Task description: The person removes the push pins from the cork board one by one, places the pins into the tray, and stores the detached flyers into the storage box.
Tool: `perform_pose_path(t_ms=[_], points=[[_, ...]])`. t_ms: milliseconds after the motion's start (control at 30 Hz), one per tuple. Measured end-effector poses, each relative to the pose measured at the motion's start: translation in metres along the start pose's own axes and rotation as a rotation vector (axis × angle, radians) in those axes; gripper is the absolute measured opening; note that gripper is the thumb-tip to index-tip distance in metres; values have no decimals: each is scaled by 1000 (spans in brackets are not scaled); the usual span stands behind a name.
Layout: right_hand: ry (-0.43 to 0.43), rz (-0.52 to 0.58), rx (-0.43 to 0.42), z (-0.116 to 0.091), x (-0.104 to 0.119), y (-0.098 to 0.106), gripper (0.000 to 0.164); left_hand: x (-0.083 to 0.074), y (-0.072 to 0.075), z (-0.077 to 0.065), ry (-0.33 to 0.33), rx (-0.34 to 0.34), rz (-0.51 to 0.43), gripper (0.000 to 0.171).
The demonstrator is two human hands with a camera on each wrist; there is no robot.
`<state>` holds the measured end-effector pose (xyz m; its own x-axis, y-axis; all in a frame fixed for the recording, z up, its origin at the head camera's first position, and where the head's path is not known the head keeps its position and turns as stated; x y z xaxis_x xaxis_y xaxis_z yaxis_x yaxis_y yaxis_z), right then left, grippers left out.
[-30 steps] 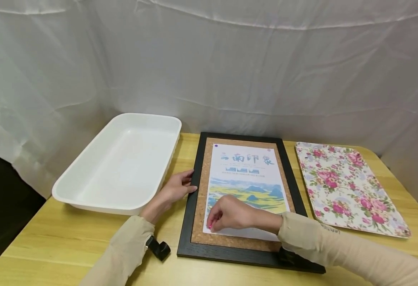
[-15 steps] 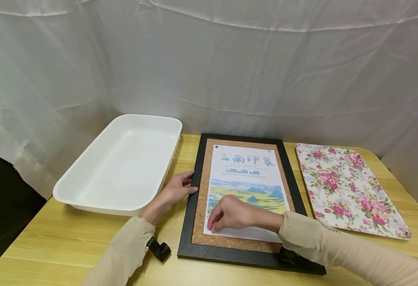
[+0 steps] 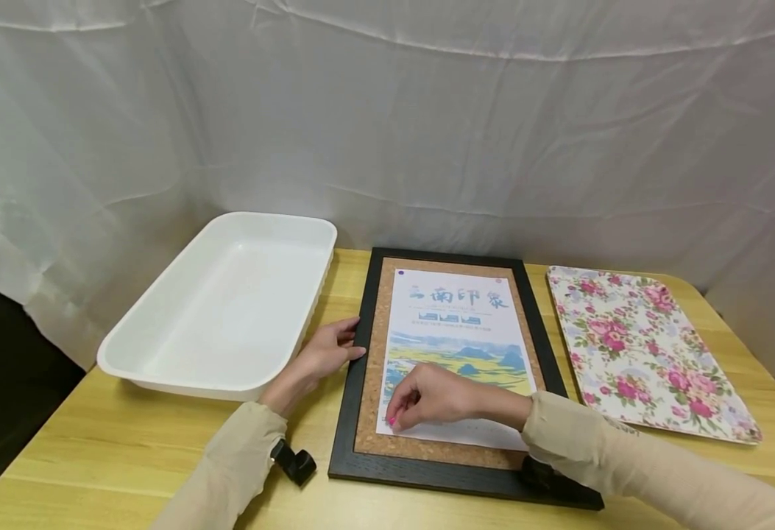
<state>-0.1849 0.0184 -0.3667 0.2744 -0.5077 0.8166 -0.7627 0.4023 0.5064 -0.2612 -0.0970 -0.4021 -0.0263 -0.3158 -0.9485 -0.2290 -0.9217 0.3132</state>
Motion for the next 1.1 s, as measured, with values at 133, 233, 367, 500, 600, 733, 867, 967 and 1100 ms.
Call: perform_pose_path(t_ms=[133,233,367,500,600,733,867,967,1100], points=[[19,-12,2,0,0,2,4,0,0,1,-1,-2,1,63],[39,-9,-9,-2,-1,6,5,0,0,1,-2,-3,5,63],[32,3,-58,-5,-4,15,6,0,0,1,-3,-4,14,63],[-20,16,-109,-8,-11,26,8,1,1,0,3,-7,8,63],[-46,19,-142,-9,-16,34,9,0,1,-1,9,-10,5,63],[-64,16,-178,-12,-21,44,11,-1,2,-2,10,-14,13,63],[-82,15,-206,-14,-24,54,12,-2,1,-2,4,-13,14,64],[-96,27,-223,-16,-27,62,14,-2,1,-2,1,-11,13,64],[-115,48,-244,-20,-32,72,17,-2,0,-2,-1,-9,13,64]])
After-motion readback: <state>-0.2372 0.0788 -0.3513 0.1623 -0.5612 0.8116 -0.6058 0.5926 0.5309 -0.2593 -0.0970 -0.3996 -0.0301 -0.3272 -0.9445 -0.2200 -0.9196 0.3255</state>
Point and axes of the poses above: each hand's wrist, its own z-axis towards the middle knuckle, its own y-axis out of the back of the hand, x = y × z, the point moved 10 cm from there along z, towards the middle knuckle, and after that the axes turned 8 degrees about -y, right-handed, at the moved point
